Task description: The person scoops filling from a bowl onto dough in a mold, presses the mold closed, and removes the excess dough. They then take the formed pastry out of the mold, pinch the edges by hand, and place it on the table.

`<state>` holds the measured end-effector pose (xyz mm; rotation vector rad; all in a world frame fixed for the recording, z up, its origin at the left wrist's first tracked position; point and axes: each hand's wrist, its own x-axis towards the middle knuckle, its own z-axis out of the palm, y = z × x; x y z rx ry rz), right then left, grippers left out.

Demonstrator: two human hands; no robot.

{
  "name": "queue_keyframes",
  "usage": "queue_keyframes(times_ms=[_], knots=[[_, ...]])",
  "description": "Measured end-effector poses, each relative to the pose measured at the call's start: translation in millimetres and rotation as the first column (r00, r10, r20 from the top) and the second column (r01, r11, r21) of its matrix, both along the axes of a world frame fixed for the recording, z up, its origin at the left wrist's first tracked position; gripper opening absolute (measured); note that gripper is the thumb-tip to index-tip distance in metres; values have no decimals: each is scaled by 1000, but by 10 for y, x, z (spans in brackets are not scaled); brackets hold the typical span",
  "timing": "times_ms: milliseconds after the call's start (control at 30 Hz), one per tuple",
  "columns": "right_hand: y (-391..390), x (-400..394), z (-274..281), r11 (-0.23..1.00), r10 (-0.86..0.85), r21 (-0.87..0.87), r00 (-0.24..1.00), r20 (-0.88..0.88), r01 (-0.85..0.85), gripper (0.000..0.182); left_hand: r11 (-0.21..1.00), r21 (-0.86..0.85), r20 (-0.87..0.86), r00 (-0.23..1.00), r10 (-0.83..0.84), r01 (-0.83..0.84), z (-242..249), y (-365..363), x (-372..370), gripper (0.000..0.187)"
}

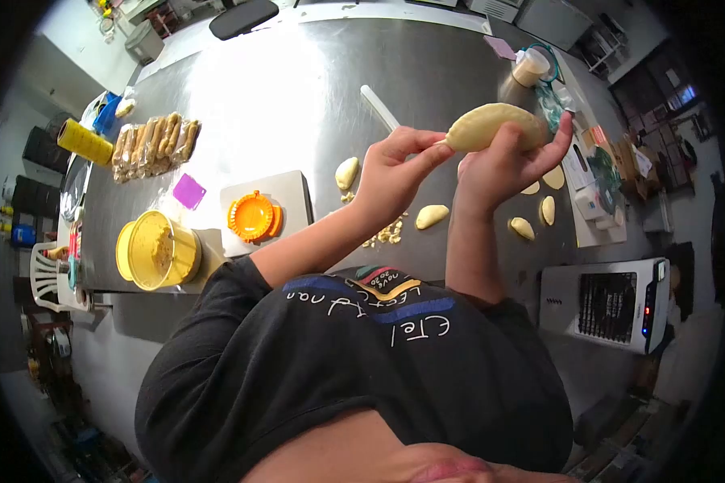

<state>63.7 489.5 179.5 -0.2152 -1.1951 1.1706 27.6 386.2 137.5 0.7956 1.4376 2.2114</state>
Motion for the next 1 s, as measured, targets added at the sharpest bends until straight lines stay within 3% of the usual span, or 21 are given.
queue_keyframes(times_ms=[33,100,133,167,233,400,467,600,633,667,833,900,1000], knots=[[-27,-22,-11,1000,-15,0,1000,-3,15,68,1000,0,-3,1000,-15,15,5,-38,-11,16],[-91,-64,-40,1000,12,6,1000,-28,-12,69,983,152,171,977,-127,102,22,-117,-31,22],[-130,-82,-74,1000,14,29,999,-50,-12,60,964,193,264,936,-232,185,53,-175,-58,27],[-175,-88,-86,1000,6,30,999,-45,-5,60,962,195,268,933,-240,191,34,-211,-95,27],[-249,-111,-98,997,8,80,999,-50,-4,61,888,353,506,739,-446,294,31,-254,-180,29],[-335,-183,-99,997,-17,71,1000,-24,19,65,903,298,492,760,-424,310,-28,-306,-229,29],[-360,-213,-70,997,-38,63,999,-9,39,70,951,218,305,911,-278,218,-73,-308,-202,28],[-408,-261,-60,999,-36,35,999,-37,38,69,970,198,176,968,-179,143,-36,-350,-170,24],[-411,-260,-66,998,-28,53,999,-31,29,69,995,64,9,997,-81,80,-88,-354,-229,21],[-425,-265,-74,998,-33,52,999,-28,35,69,998,-57,-170,985,-3,-7,-119,-360,-279,19],[-469,-288,-94,996,-29,84,999,-39,32,62,994,-92,-266,963,36,-62,-144,-362,-374,14],[-474,-303,-94,995,-25,93,999,-46,29,62,984,-90,-451,887,96,-152,-130,-378,-397,12],[-430,-300,-110,993,-17,112,999,-33,21,66,987,-75,-438,894,96,-143,-110,-379,-404,11]])
